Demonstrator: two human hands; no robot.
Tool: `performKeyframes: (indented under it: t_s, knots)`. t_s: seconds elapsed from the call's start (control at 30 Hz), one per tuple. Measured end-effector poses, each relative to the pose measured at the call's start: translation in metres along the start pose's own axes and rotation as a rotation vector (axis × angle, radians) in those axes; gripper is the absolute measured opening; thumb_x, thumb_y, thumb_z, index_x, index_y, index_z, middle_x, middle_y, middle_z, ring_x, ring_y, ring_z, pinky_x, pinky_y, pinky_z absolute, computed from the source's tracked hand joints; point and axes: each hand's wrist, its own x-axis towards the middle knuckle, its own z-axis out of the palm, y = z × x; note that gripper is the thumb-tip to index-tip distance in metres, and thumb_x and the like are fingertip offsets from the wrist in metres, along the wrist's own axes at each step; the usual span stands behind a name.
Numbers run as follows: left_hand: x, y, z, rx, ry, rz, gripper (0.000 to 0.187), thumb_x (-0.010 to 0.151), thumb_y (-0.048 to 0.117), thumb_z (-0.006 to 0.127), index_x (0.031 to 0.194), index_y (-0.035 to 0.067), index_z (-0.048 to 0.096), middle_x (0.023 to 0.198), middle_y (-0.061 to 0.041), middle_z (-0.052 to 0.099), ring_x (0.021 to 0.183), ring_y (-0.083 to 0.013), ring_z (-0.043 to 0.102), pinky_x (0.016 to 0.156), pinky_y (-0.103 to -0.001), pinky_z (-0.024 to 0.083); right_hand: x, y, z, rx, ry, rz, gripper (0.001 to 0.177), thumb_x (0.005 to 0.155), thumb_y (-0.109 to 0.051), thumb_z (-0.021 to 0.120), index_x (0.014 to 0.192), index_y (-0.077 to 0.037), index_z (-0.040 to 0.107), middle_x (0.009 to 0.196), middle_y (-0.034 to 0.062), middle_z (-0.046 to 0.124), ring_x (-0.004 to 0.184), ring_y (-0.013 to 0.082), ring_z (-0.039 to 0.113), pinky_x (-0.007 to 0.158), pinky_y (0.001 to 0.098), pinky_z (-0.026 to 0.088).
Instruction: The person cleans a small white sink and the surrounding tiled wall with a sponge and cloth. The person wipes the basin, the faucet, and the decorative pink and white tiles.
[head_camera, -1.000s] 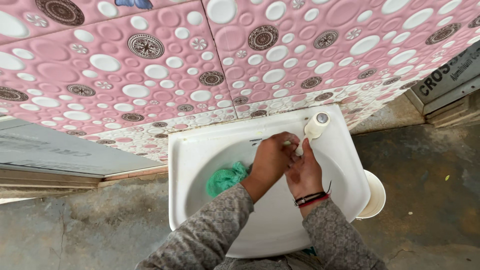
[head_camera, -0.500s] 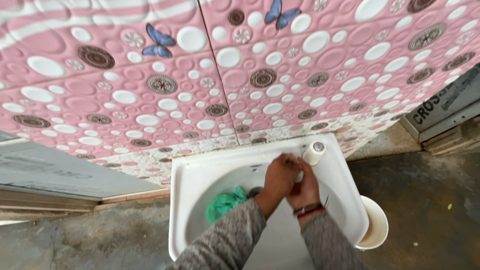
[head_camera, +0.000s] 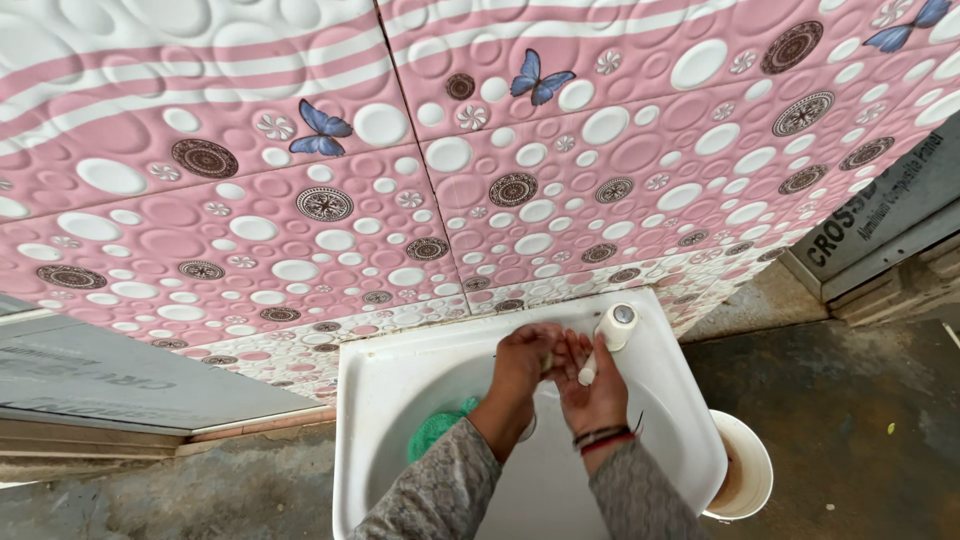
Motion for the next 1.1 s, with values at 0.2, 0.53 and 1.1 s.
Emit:
performKeyframes:
  t_s: [0.2, 0.53, 1.1]
  knots:
    - [0.006, 0.011, -0.004, 0.126, 0.020, -0.067, 0.016, 0.088, 0.004, 0.066, 0.102, 0.010, 0.061, 0.073, 0.001, 0.050, 0.066, -0.0123, 0.047, 0.054, -0.027, 0.040, -0.031, 0.019, -0.020, -0.093, 0.138, -0.048, 0.032, 0.108, -0.029, 0.048, 0.113, 0.001, 0.058, 0.097, 0.0097, 0.060, 0.096, 0.0256, 0.062, 0.095, 0.0417, 0.057]
    - [0.004, 0.002, 0.035, 1.039, -0.126, 0.254, 0.032, 0.070, 0.016, 0.087, 0.094, 0.006, 0.069, 0.089, -0.011, 0.077, 0.079, -0.0217, 0.075, 0.070, -0.035, 0.060, 0.035, -0.003, -0.047, 0.114, -0.081, 0.054, 0.039, 0.111, -0.030, 0.036, 0.128, -0.007, 0.062, 0.113, 0.0076, 0.067, 0.094, 0.0220, 0.063, 0.080, 0.0345, 0.047]
    - [0.009, 0.013, 0.070, 1.767, -0.063, 0.449, 0.037, 0.080, 0.043, 0.081, 0.090, 0.008, 0.077, 0.094, -0.012, 0.076, 0.089, -0.0293, 0.074, 0.074, -0.042, 0.058, -0.006, -0.026, -0.019, 0.152, 0.098, 0.270, 0.049, 0.107, -0.053, 0.041, 0.098, -0.012, 0.064, 0.086, 0.0044, 0.069, 0.083, 0.0210, 0.064, 0.081, 0.0384, 0.053]
